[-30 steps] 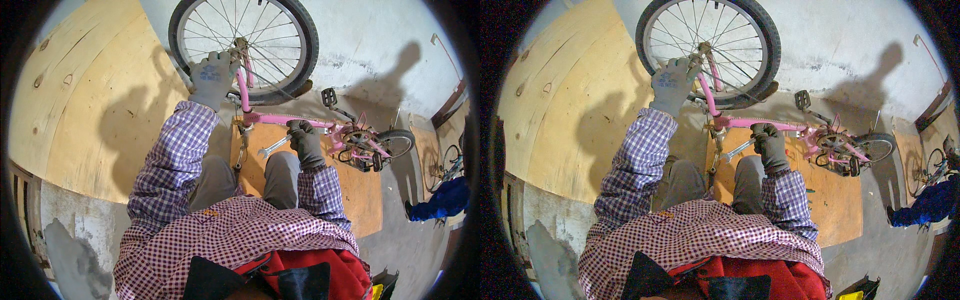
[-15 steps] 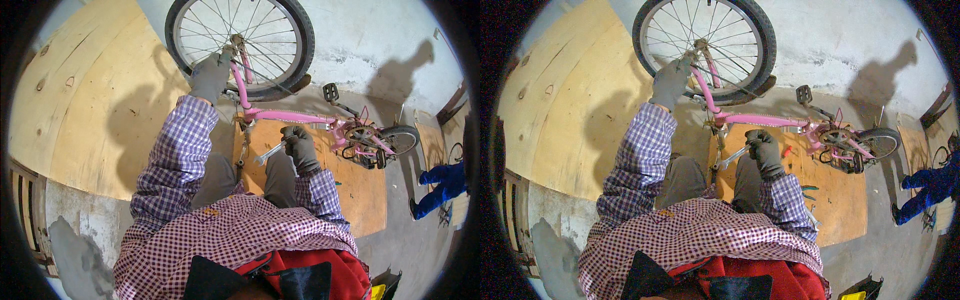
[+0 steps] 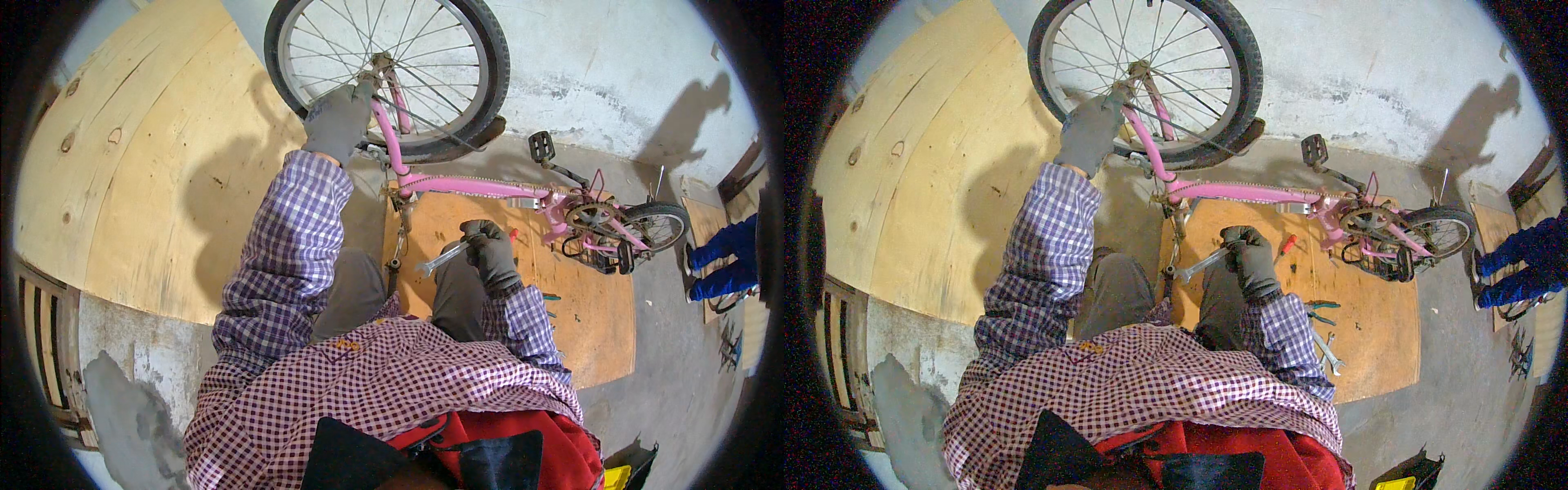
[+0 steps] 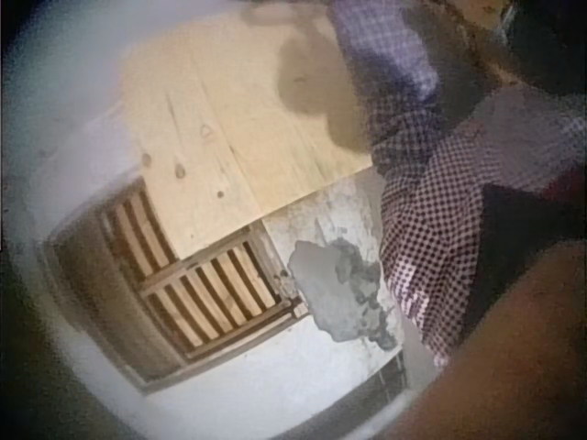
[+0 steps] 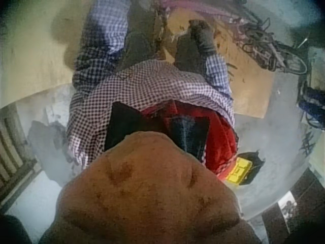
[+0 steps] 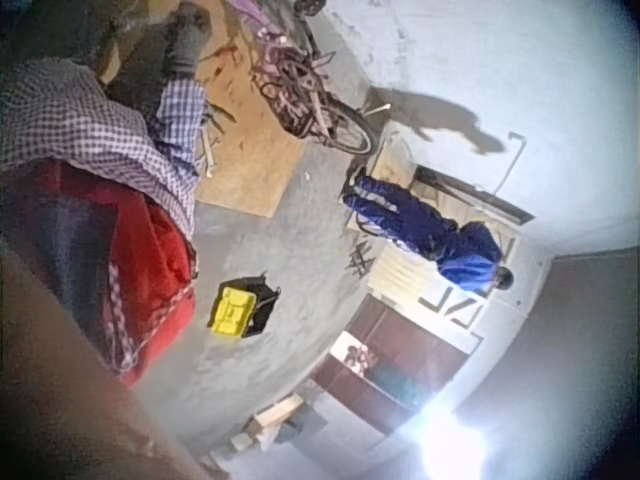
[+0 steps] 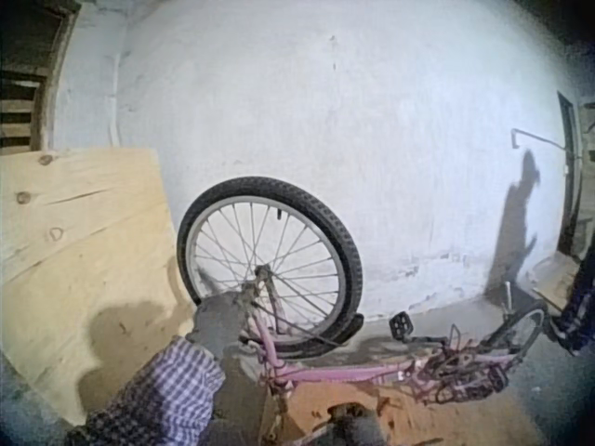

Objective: The person works on a pink bicycle lying on its side, using a screwdriver and wrench to adjust the chain and front wheel area. They rotate the front wheel to check alignment and continue tightening components.

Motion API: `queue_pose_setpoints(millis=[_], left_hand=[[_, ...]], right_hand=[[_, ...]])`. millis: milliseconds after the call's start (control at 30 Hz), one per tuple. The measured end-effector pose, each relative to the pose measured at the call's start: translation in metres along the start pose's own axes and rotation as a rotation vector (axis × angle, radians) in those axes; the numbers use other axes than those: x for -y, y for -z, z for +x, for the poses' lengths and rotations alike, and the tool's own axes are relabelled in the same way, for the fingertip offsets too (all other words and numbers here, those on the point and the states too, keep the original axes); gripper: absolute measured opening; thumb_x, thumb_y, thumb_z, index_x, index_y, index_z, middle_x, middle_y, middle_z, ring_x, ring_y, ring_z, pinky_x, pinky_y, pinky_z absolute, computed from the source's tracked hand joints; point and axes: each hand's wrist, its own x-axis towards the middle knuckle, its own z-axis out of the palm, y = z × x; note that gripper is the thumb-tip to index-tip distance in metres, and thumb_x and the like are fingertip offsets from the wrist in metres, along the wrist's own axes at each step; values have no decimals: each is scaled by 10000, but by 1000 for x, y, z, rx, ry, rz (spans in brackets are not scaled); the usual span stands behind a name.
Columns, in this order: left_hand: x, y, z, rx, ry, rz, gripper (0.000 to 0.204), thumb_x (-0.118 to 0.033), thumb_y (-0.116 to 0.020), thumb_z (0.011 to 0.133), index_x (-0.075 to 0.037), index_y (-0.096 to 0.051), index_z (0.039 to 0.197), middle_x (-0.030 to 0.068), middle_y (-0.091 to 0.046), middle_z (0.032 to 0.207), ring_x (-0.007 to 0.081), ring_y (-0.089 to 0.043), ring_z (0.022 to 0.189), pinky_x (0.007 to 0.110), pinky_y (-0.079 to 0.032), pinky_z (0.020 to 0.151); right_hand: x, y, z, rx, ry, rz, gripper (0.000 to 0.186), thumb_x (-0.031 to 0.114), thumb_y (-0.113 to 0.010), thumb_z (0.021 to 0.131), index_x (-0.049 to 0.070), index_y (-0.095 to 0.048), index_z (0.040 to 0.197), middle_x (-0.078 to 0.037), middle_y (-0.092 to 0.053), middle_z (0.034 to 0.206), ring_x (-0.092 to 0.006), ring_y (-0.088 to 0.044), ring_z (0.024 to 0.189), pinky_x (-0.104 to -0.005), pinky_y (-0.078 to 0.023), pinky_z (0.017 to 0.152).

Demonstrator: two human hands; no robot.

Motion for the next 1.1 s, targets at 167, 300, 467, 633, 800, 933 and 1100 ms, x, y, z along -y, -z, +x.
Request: queue_pose_setpoints(millis=[167,300,467,633,800,933,1100], left_hand=[[-13,7,-17,-134,34,70,387,-439,-523,1009,-80,-659,1047,169,-713,990,351,-699,911,470,-555,754],[-9,2,-14,-197,-65,59,382,-436,-523,1013,-77,-654,1021,154,-716,987,344,-699,892,453,-557,742],[-4,-2,1,-49,-13,-24,372,-418,-539,1008,-66,-659,982,149,-712,979,335,-698,899,446,-549,729],[-13,5,-15,-97,61,22,322,-391,-596,968,-74,-655,986,156,-697,949,310,-700,903,437,-558,723],[-7,-3,-18,-258,-78,118,245,-328,-587,972,-96,-646,1024,151,-697,973,305,-699,898,444,-572,720],[3,-13,-6,-143,-59,103,204,-286,-561,992,-107,-643,1046,144,-697,999,314,-699,861,455,-572,721],[2,-11,-6,-68,-6,32,239,-323,-607,962,-116,-652,1071,132,-697,994,330,-697,834,452,-569,722]], right_hand=[[-9,7,-2,5,-16,-47,146,29,-568,937,-10,-687,1012,-69,-646,762,-126,-508,502,-265,-396,457],[-25,13,0,61,-19,-27,167,52,-562,950,-15,-686,1039,-68,-656,773,-130,-537,511,-254,-419,466],[-48,21,4,49,-53,-47,143,50,-562,950,-9,-669,1023,-83,-658,777,-150,-560,521,-265,-454,471],[-55,27,5,42,-103,3,119,38,-550,952,-3,-649,1003,-89,-644,766,-155,-570,541,-269,-468,475],[-54,28,6,82,-101,-45,125,15,-529,955,-1,-643,1005,-90,-640,780,-150,-567,554,-261,-468,471],[-55,30,8,95,-101,-11,128,8,-526,956,-1,-643,1007,-90,-639,792,-148,-565,553,-258,-464,471],[-55,31,4,95,-94,-14,125,5,-526,953,-6,-638,1006,-90,-632,789,-150,-562,550,-260,-464,471]])
